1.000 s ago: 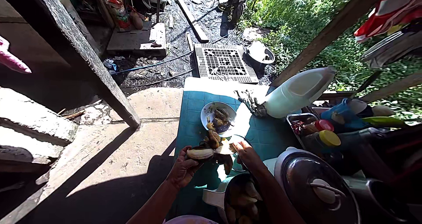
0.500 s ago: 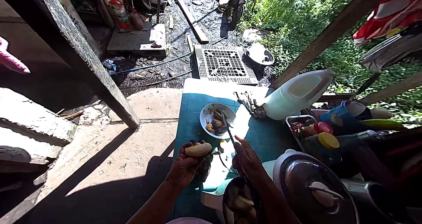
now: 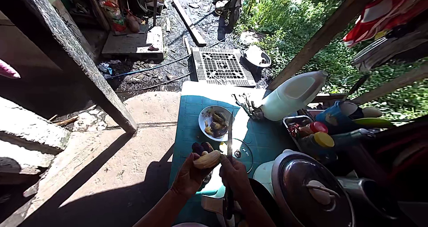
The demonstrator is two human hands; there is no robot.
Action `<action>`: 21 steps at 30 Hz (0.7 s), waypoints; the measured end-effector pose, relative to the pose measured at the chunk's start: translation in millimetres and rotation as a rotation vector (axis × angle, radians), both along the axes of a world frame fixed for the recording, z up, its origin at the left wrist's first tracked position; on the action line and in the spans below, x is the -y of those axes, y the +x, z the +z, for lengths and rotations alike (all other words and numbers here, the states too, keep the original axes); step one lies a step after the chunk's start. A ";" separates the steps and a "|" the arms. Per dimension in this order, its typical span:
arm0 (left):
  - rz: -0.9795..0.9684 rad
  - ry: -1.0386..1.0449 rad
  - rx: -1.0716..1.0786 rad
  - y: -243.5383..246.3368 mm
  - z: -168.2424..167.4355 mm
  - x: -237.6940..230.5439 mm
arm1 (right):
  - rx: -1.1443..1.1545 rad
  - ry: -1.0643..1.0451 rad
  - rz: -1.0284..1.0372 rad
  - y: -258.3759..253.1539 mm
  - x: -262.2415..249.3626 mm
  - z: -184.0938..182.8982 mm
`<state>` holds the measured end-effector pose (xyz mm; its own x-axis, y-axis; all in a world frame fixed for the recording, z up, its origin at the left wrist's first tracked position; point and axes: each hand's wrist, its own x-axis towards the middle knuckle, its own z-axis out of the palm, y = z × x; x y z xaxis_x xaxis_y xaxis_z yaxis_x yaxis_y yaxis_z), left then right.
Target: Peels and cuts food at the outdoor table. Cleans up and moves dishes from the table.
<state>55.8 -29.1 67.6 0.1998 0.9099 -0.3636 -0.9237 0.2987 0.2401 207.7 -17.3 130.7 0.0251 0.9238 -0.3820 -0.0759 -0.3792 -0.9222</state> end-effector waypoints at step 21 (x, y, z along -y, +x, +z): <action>-0.087 -0.028 0.067 -11.0 -16.8 12.9 | 0.030 -0.170 0.180 19.3 0.2 -0.9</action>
<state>44.8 -42.1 50.8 0.3024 0.8776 -0.3720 -0.9075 0.3845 0.1694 227.0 -17.5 129.8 -0.1204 0.8371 -0.5337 0.0334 -0.5339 -0.8449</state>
